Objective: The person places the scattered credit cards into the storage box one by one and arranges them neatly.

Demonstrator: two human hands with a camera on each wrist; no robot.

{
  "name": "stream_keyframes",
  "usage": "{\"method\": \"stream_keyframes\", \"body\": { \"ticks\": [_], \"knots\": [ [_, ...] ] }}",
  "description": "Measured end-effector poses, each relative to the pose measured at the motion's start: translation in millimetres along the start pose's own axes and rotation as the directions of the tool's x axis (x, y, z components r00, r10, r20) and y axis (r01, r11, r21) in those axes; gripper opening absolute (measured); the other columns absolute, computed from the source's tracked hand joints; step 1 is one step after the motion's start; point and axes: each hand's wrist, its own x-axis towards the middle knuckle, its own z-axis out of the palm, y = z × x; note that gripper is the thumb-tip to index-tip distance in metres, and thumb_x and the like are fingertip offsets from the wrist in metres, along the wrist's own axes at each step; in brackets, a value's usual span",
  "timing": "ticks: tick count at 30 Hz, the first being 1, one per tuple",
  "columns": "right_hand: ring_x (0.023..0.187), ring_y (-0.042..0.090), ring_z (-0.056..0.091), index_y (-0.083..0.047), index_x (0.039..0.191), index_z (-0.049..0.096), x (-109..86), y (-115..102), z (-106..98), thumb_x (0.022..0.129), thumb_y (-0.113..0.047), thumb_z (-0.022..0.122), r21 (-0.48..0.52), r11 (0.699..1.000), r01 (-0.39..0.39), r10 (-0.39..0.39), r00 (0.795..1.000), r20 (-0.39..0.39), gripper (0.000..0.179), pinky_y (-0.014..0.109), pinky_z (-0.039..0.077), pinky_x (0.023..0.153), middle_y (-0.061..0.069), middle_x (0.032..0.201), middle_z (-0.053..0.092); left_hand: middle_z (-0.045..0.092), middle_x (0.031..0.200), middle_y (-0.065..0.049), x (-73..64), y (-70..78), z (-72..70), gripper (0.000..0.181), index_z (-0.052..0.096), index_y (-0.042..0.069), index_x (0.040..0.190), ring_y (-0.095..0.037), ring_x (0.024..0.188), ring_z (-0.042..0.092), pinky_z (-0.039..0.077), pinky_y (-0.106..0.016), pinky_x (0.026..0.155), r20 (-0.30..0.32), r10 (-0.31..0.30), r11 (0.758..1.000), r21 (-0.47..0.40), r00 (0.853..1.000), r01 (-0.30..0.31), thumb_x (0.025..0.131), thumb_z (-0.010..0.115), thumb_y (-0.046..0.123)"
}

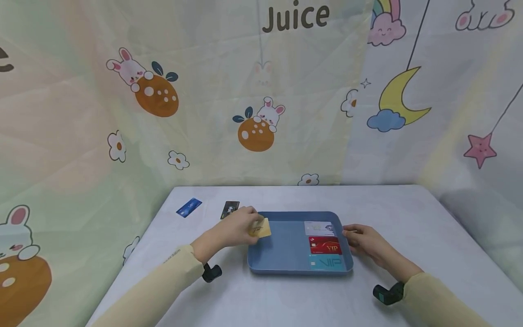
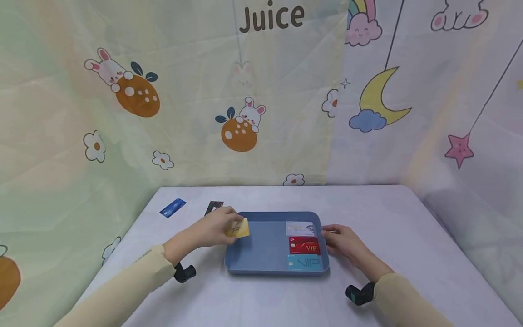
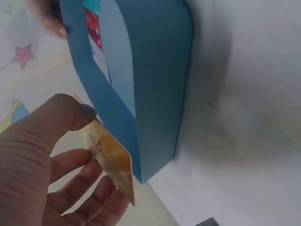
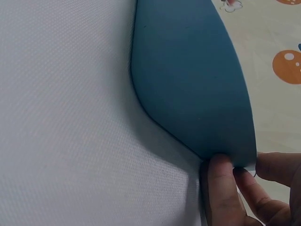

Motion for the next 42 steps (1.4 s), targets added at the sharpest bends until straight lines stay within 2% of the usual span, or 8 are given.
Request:
{"method": "stream_keyframes", "body": {
  "ticks": [9,19,28,34,42],
  "knots": [
    [0.116,0.034,0.064,0.008,0.148,0.043,-0.8,-1.4,-1.9,0.106,-0.03,0.059,0.005,1.0,-0.001,0.001,1.0,0.002,0.059,0.035,0.06,0.09,0.035,0.145,0.049,0.066,0.128,-0.004,7.8,11.8,13.2,0.051,0.068,0.013,0.133,-0.018,0.113,0.059,0.054,-0.032,0.096,0.013,0.103,0.994,-0.04,0.995,-0.103,0.086,0.08,0.028],
    [0.114,0.031,0.065,0.008,0.149,0.043,0.1,0.9,0.5,0.106,-0.03,0.059,0.007,1.0,-0.003,0.003,1.0,0.001,0.059,0.034,0.061,0.089,0.034,0.144,0.05,0.065,0.129,-0.001,5.7,22.6,26.5,0.047,0.069,0.02,0.132,-0.016,0.114,0.059,0.055,-0.031,0.096,0.049,0.099,0.994,-0.045,0.994,-0.097,0.087,0.08,0.03],
    [0.116,0.034,0.064,0.008,0.148,0.044,0.5,1.2,0.5,0.106,-0.029,0.059,0.005,1.0,-0.014,0.014,1.0,-0.005,0.058,0.034,0.061,0.089,0.035,0.145,0.05,0.065,0.132,0.0,4.0,28.4,30.1,0.046,0.069,0.022,0.131,-0.017,0.12,0.057,0.054,-0.033,0.1,0.094,0.105,0.994,-0.05,0.99,-0.101,0.088,0.081,0.029],
    [0.12,0.037,0.063,0.008,0.148,0.044,-0.3,0.1,0.4,0.106,-0.03,0.059,0.004,1.0,0.0,0.0,1.0,0.0,0.059,0.036,0.06,0.092,0.035,0.145,0.049,0.065,0.133,0.0,3.3,28.4,38.1,0.046,0.069,0.022,0.13,-0.019,0.126,0.057,0.053,-0.034,0.102,0.113,0.121,0.992,-0.037,0.986,-0.118,0.087,0.081,0.029],
    [0.116,0.033,0.064,0.008,0.148,0.044,-0.5,0.3,0.0,0.106,-0.03,0.059,-0.003,1.0,0.005,-0.005,1.0,-0.003,0.059,0.035,0.06,0.091,0.035,0.144,0.05,0.066,0.126,0.003,0.4,24.6,41.4,0.044,0.07,0.023,0.128,-0.016,0.118,0.058,0.053,-0.031,0.098,0.125,0.161,0.987,-0.028,0.979,-0.159,0.086,0.082,0.031]
  ]
}}
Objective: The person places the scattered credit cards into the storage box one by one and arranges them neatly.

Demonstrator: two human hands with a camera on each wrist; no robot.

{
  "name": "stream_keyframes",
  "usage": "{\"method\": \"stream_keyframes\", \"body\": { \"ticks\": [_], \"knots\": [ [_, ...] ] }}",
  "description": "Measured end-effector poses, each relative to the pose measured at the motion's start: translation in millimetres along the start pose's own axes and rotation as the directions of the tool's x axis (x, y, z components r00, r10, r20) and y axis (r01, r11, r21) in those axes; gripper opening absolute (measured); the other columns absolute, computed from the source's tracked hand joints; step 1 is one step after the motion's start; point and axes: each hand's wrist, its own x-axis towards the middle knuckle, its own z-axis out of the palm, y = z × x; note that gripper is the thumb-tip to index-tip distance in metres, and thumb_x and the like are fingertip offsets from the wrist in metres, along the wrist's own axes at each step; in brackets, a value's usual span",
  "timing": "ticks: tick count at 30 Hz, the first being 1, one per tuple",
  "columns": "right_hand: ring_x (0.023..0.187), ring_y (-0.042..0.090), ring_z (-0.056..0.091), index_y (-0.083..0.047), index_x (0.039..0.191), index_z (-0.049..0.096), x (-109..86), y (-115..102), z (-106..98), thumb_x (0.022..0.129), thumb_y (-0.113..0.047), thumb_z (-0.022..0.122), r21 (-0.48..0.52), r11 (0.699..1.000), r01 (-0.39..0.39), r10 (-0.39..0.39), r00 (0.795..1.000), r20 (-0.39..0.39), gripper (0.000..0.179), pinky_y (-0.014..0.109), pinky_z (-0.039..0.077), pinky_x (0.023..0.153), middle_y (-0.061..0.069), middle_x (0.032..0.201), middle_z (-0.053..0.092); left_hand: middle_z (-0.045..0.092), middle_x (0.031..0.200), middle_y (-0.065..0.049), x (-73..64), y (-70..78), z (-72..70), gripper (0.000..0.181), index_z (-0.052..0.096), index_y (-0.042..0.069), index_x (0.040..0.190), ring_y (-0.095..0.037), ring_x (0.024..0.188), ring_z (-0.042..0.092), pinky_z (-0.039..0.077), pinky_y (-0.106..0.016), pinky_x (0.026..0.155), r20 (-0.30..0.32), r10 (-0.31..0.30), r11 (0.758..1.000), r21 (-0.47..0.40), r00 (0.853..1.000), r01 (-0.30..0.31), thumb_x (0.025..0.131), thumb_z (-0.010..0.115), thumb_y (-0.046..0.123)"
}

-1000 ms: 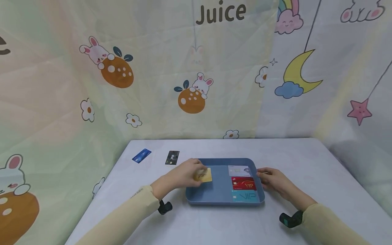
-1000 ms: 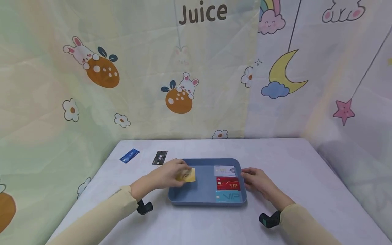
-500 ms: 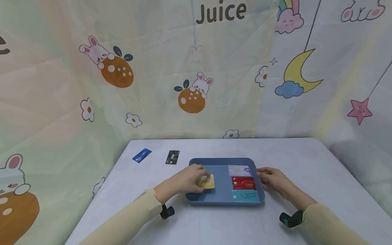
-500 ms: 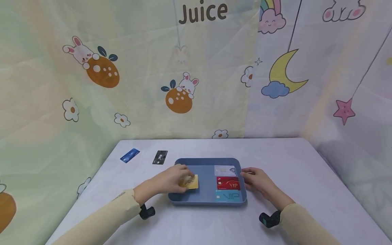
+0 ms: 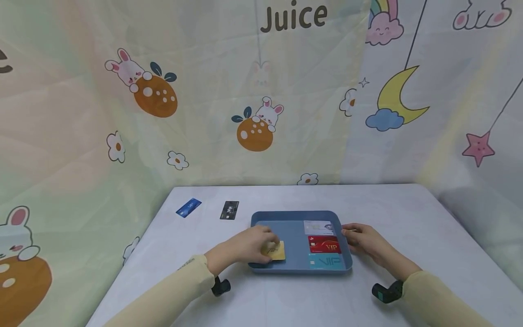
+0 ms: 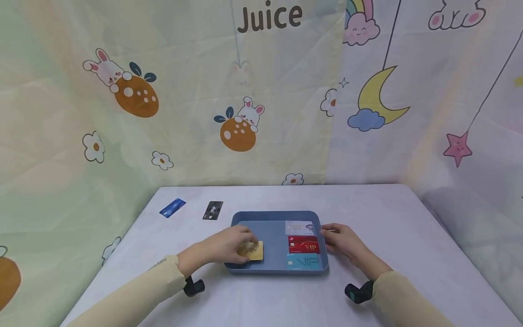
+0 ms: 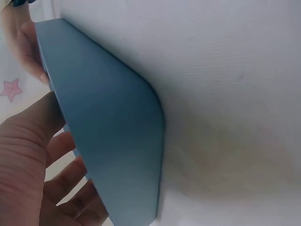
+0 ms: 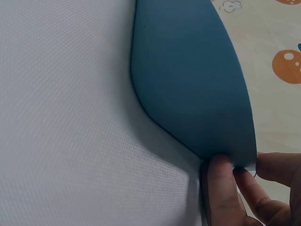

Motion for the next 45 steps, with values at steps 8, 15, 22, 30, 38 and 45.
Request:
{"method": "stream_keyframes", "body": {
  "ticks": [8,15,22,30,38,45],
  "knots": [
    [0.113,0.03,0.065,0.008,0.148,0.044,-0.8,0.0,0.2,0.106,-0.03,0.059,0.007,1.0,0.003,-0.003,1.0,0.01,0.059,0.034,0.06,0.09,0.034,0.144,0.051,0.066,0.126,0.005,-5.8,-1.7,4.7,0.038,0.072,0.024,0.124,-0.012,0.116,0.059,0.052,-0.029,0.099,0.037,0.021,1.0,-0.011,0.999,-0.021,0.088,0.082,0.032],
    [0.111,0.029,0.066,0.009,0.148,0.044,-1.1,-0.1,-0.2,0.106,-0.03,0.06,0.005,1.0,0.004,-0.004,1.0,0.002,0.059,0.034,0.061,0.089,0.035,0.143,0.051,0.066,0.124,0.006,-7.4,-0.4,6.6,0.037,0.073,0.025,0.121,-0.009,0.113,0.061,0.052,-0.026,0.098,0.047,0.042,0.999,-0.006,0.998,-0.041,0.087,0.084,0.031],
    [0.11,0.028,0.066,0.009,0.148,0.044,-1.8,-0.9,0.2,0.106,-0.029,0.059,0.002,1.0,0.007,-0.007,1.0,0.002,0.058,0.033,0.061,0.088,0.035,0.143,0.051,0.064,0.124,0.004,-8.3,0.4,5.9,0.038,0.073,0.022,0.122,-0.007,0.109,0.06,0.052,-0.025,0.095,0.063,0.038,0.999,-0.028,0.997,-0.036,0.087,0.084,0.03],
    [0.112,0.03,0.065,0.009,0.148,0.044,-0.5,0.0,0.7,0.106,-0.03,0.06,-0.006,1.0,0.001,-0.001,1.0,-0.004,0.059,0.034,0.061,0.088,0.035,0.143,0.051,0.065,0.123,0.004,-8.0,0.4,7.0,0.039,0.073,0.021,0.123,-0.008,0.109,0.061,0.052,-0.025,0.095,0.058,0.045,0.999,-0.033,0.997,-0.043,0.087,0.085,0.029],
    [0.114,0.032,0.065,0.009,0.148,0.044,-0.6,0.9,1.8,0.106,-0.029,0.059,-0.005,1.0,-0.016,0.016,1.0,-0.008,0.058,0.033,0.061,0.089,0.035,0.144,0.051,0.068,0.124,0.007,-7.6,0.8,8.8,0.038,0.073,0.02,0.124,-0.007,0.112,0.061,0.051,-0.024,0.097,0.052,0.087,0.996,-0.027,0.995,-0.086,0.088,0.083,0.026],
    [0.114,0.03,0.065,0.009,0.148,0.044,-3.9,-1.2,1.2,0.106,-0.028,0.058,0.009,1.0,0.0,0.0,1.0,0.001,0.058,0.033,0.061,0.089,0.035,0.144,0.051,0.066,0.124,0.007,-8.6,0.7,8.7,0.039,0.072,0.021,0.124,-0.007,0.113,0.06,0.051,-0.024,0.097,0.048,0.077,0.997,-0.033,0.996,-0.075,0.087,0.084,0.025]
  ]
}}
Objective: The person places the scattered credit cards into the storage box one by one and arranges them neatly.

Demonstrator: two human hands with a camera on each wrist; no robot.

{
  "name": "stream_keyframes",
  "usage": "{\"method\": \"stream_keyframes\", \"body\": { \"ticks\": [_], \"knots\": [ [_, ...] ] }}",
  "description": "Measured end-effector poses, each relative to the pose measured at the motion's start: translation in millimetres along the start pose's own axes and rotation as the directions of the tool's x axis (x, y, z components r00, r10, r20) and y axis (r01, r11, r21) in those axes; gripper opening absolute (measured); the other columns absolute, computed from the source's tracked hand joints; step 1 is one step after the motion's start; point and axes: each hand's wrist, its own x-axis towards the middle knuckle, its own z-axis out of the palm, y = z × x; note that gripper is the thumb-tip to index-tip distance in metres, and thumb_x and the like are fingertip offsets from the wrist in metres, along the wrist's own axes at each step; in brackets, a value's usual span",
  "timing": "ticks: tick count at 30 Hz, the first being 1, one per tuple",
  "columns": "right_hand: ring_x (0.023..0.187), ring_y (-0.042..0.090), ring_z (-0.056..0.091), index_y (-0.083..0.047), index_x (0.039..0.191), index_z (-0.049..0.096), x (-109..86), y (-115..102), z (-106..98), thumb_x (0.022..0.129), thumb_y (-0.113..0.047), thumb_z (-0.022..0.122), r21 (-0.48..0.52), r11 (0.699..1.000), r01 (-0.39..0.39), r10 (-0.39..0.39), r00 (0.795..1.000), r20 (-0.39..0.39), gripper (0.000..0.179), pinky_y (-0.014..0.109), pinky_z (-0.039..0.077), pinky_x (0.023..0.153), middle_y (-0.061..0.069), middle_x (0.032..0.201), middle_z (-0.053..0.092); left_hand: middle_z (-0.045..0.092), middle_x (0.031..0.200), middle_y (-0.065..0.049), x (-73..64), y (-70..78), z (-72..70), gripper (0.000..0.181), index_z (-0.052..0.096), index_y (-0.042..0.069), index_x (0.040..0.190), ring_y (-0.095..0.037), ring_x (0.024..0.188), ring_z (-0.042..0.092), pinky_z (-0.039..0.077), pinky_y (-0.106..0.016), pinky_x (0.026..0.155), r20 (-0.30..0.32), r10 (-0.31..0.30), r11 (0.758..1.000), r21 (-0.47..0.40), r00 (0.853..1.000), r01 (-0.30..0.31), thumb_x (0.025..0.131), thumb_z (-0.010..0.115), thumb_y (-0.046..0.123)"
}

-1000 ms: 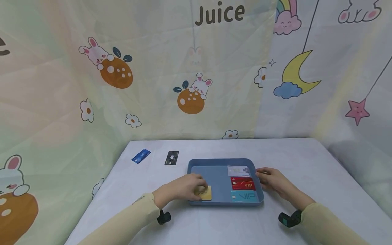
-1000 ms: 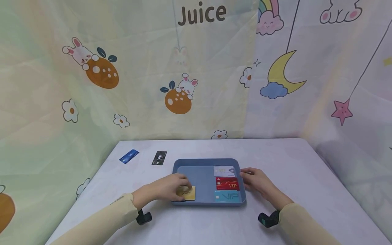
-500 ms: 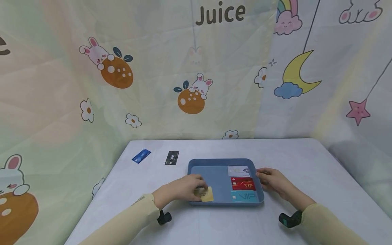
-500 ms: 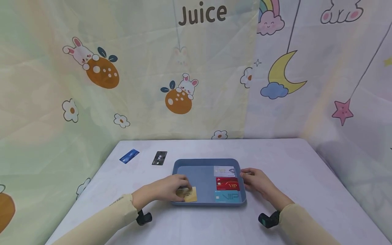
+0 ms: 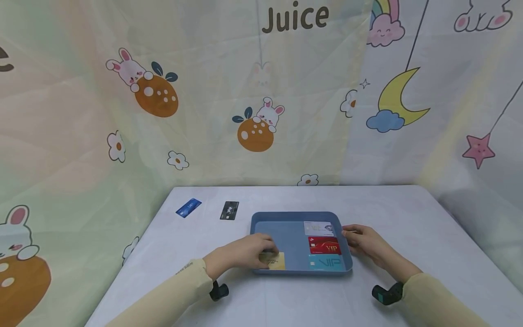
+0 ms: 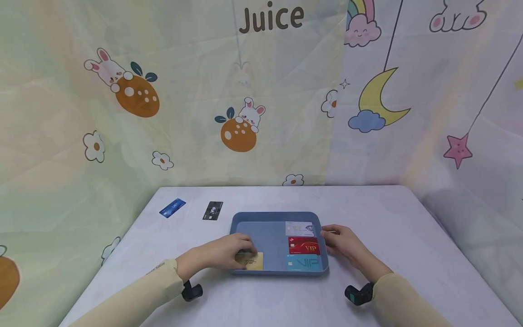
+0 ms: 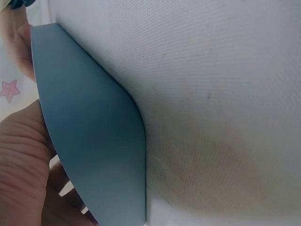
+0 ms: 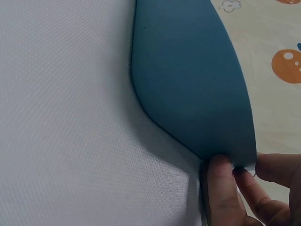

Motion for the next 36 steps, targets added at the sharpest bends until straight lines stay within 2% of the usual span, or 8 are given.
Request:
{"method": "stream_keyframes", "body": {
  "ticks": [13,18,21,24,27,30,34,36],
  "knots": [
    [0.116,0.034,0.066,0.009,0.148,0.044,0.2,-0.8,0.2,0.106,-0.029,0.059,0.003,1.0,0.011,-0.011,1.0,-0.003,0.059,0.036,0.061,0.09,0.036,0.144,0.05,0.064,0.126,0.005,-0.8,-1.4,-2.8,0.038,0.072,0.023,0.124,-0.009,0.114,0.059,0.051,-0.025,0.097,-0.015,-0.008,1.0,0.019,1.0,0.008,0.088,0.083,0.03],
    [0.115,0.032,0.066,0.009,0.148,0.044,0.2,0.1,0.0,0.106,-0.03,0.059,-0.002,1.0,0.016,-0.016,1.0,-0.003,0.059,0.035,0.061,0.089,0.035,0.144,0.051,0.065,0.125,0.002,-1.7,-7.3,-8.5,0.033,0.073,0.02,0.122,-0.015,0.116,0.06,0.051,-0.033,0.099,-0.084,-0.008,0.999,0.048,0.996,0.012,0.092,0.078,0.031],
    [0.115,0.033,0.066,0.009,0.148,0.044,0.1,0.8,-0.5,0.106,-0.029,0.059,-0.001,1.0,0.018,-0.018,1.0,-0.001,0.058,0.035,0.061,0.089,0.036,0.144,0.051,0.064,0.125,0.0,-1.9,-14.0,-11.8,0.033,0.073,0.017,0.123,-0.018,0.116,0.058,0.05,-0.038,0.1,-0.134,-0.047,0.997,0.056,0.99,0.054,0.094,0.075,0.033],
    [0.115,0.033,0.066,0.009,0.148,0.044,0.6,1.8,0.0,0.106,-0.029,0.059,0.0,1.0,0.014,-0.014,1.0,0.004,0.058,0.034,0.061,0.089,0.035,0.144,0.051,0.063,0.124,-0.001,-3.6,-23.4,-14.7,0.035,0.072,0.014,0.124,-0.018,0.112,0.056,0.051,-0.038,0.097,-0.194,-0.107,0.992,0.043,0.975,0.118,0.095,0.074,0.034],
    [0.116,0.033,0.065,0.009,0.149,0.043,1.1,2.9,-0.5,0.106,-0.029,0.059,-0.001,1.0,0.012,-0.012,1.0,0.008,0.059,0.034,0.061,0.089,0.035,0.145,0.05,0.063,0.122,-0.004,-4.4,-32.7,-18.1,0.037,0.071,0.01,0.123,-0.02,0.11,0.056,0.051,-0.04,0.095,-0.262,-0.169,0.984,0.009,0.95,0.177,0.095,0.075,0.034],
    [0.116,0.033,0.066,0.009,0.148,0.043,0.8,2.3,-0.4,0.106,-0.029,0.059,0.001,1.0,0.011,-0.011,1.0,0.006,0.059,0.034,0.061,0.089,0.035,0.144,0.05,0.065,0.121,-0.007,-5.8,-41.0,-22.4,0.039,0.072,0.007,0.121,-0.025,0.113,0.06,0.05,-0.047,0.104,-0.327,-0.209,0.976,-0.012,0.921,0.218,0.094,0.076,0.035],
    [0.114,0.032,0.066,0.009,0.148,0.044,0.0,0.5,0.0,0.106,-0.029,0.059,-0.001,1.0,0.013,-0.013,1.0,-0.002,0.058,0.035,0.061,0.089,0.036,0.144,0.051,0.066,0.12,-0.009,-7.0,-51.1,-28.7,0.039,0.072,0.007,0.119,-0.029,0.118,0.061,0.048,-0.05,0.108,-0.378,-0.256,0.964,-0.035,0.89,0.262,0.093,0.078,0.035],
    [0.113,0.031,0.066,0.009,0.148,0.044,-0.1,0.0,0.0,0.106,-0.029,0.059,-0.001,1.0,0.011,-0.011,1.0,-0.005,0.058,0.034,0.061,0.088,0.036,0.143,0.051,0.066,0.119,-0.009,-7.1,-56.1,-31.3,0.039,0.072,0.007,0.119,-0.029,0.117,0.06,0.051,-0.047,0.103,-0.388,-0.292,0.954,-0.052,0.874,0.295,0.093,0.077,0.035]
  ]
}}
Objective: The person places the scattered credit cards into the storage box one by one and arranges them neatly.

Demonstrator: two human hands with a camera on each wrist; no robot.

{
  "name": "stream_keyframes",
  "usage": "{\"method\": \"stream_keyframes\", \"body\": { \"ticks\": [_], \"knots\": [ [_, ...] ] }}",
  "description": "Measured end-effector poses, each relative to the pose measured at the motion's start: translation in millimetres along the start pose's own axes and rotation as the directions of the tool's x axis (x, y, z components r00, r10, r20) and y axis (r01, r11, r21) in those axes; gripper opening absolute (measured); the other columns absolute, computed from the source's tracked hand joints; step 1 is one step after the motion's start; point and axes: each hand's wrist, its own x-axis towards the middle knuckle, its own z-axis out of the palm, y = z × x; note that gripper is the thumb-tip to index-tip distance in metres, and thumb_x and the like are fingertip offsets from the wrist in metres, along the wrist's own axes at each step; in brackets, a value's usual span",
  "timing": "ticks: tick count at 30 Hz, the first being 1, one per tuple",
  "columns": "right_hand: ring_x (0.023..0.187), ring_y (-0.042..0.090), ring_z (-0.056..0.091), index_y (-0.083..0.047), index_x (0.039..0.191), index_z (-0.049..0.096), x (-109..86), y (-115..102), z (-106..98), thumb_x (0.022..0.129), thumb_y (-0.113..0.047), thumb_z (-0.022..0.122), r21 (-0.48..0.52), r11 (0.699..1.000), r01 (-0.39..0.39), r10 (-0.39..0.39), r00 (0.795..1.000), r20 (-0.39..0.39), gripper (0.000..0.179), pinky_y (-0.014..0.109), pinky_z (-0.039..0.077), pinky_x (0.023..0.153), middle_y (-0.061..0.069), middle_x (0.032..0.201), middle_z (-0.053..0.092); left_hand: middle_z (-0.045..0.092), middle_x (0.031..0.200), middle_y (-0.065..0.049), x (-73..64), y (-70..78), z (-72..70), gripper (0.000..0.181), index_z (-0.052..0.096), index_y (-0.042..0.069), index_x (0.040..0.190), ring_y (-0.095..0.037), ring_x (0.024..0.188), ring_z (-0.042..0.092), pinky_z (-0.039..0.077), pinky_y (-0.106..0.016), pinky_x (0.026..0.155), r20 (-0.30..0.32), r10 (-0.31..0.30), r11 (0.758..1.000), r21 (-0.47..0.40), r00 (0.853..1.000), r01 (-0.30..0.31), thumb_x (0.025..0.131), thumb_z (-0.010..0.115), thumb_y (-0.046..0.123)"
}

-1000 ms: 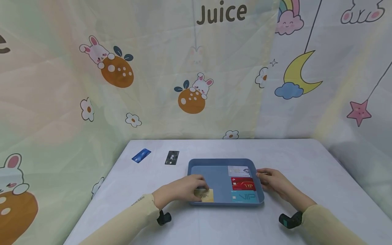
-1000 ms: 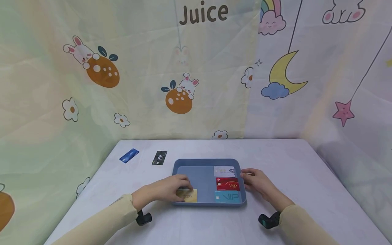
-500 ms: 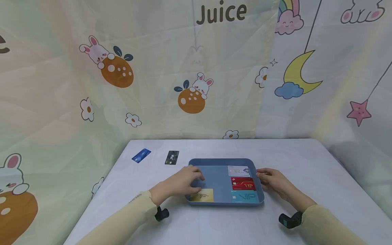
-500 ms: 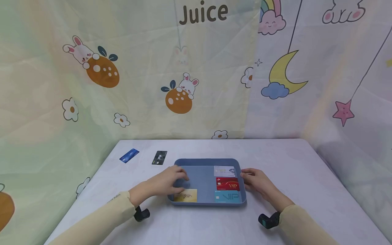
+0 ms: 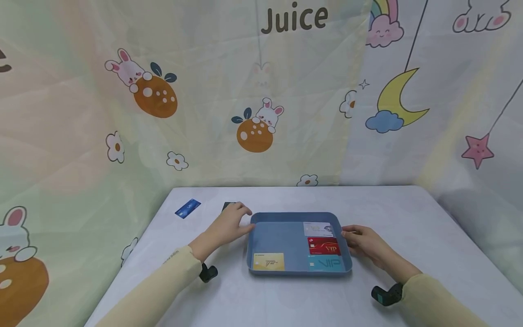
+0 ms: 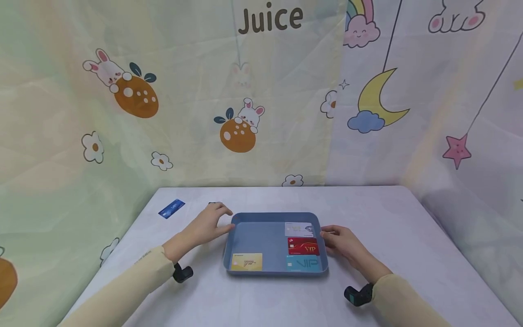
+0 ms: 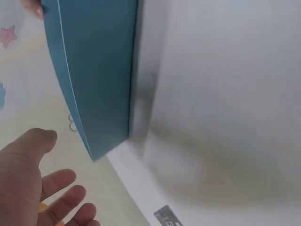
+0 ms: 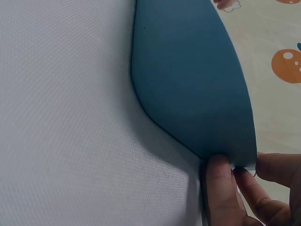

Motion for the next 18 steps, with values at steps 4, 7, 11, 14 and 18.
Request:
{"method": "stream_keyframes", "body": {
  "ticks": [4,7,11,14,18],
  "knots": [
    [0.113,0.031,0.066,0.009,0.148,0.044,0.0,-0.6,0.5,0.106,-0.029,0.059,-0.002,1.0,-0.005,0.005,1.0,-0.001,0.058,0.034,0.061,0.088,0.036,0.144,0.05,0.067,0.118,-0.01,3.6,-8.9,-2.9,0.039,0.071,0.006,0.119,-0.028,0.112,0.061,0.053,-0.044,0.098,-0.02,-0.085,0.996,0.032,0.996,0.086,0.094,0.075,0.035],
    [0.112,0.03,0.066,0.008,0.148,0.044,-0.1,-1.8,0.7,0.106,-0.029,0.058,-0.003,1.0,-0.012,0.012,1.0,-0.003,0.058,0.033,0.061,0.087,0.035,0.144,0.051,0.067,0.113,-0.012,4.3,-17.4,-2.5,0.038,0.07,0.004,0.119,-0.029,0.105,0.061,0.053,-0.044,0.092,-0.045,-0.149,0.987,0.059,0.988,0.151,0.095,0.075,0.033],
    [0.108,0.027,0.067,0.008,0.148,0.044,0.1,-2.5,0.5,0.106,-0.029,0.058,-0.005,1.0,-0.015,0.015,1.0,-0.006,0.058,0.032,0.061,0.086,0.035,0.143,0.051,0.066,0.112,-0.015,4.6,-32.0,1.3,0.038,0.069,0.002,0.118,-0.03,0.102,0.061,0.054,-0.045,0.089,-0.065,-0.226,0.97,0.074,0.972,0.231,0.093,0.075,0.031],
    [0.107,0.026,0.067,0.008,0.148,0.044,-0.2,-2.5,0.5,0.106,-0.029,0.059,-0.007,1.0,-0.013,0.013,1.0,-0.006,0.058,0.032,0.061,0.085,0.035,0.142,0.052,0.066,0.115,-0.018,4.7,-42.1,3.3,0.042,0.068,0.001,0.119,-0.031,0.103,0.061,0.054,-0.046,0.091,-0.063,-0.278,0.957,0.073,0.959,0.282,0.092,0.075,0.032],
    [0.107,0.026,0.066,0.009,0.148,0.044,-1.0,-2.5,0.7,0.106,-0.029,0.059,-0.009,1.0,-0.013,0.013,1.0,-0.006,0.058,0.032,0.061,0.086,0.035,0.142,0.052,0.066,0.114,-0.02,5.7,-50.8,3.3,0.047,0.067,-0.001,0.119,-0.032,0.101,0.061,0.054,-0.048,0.091,-0.07,-0.319,0.944,0.066,0.945,0.323,0.091,0.076,0.035]
  ]
}}
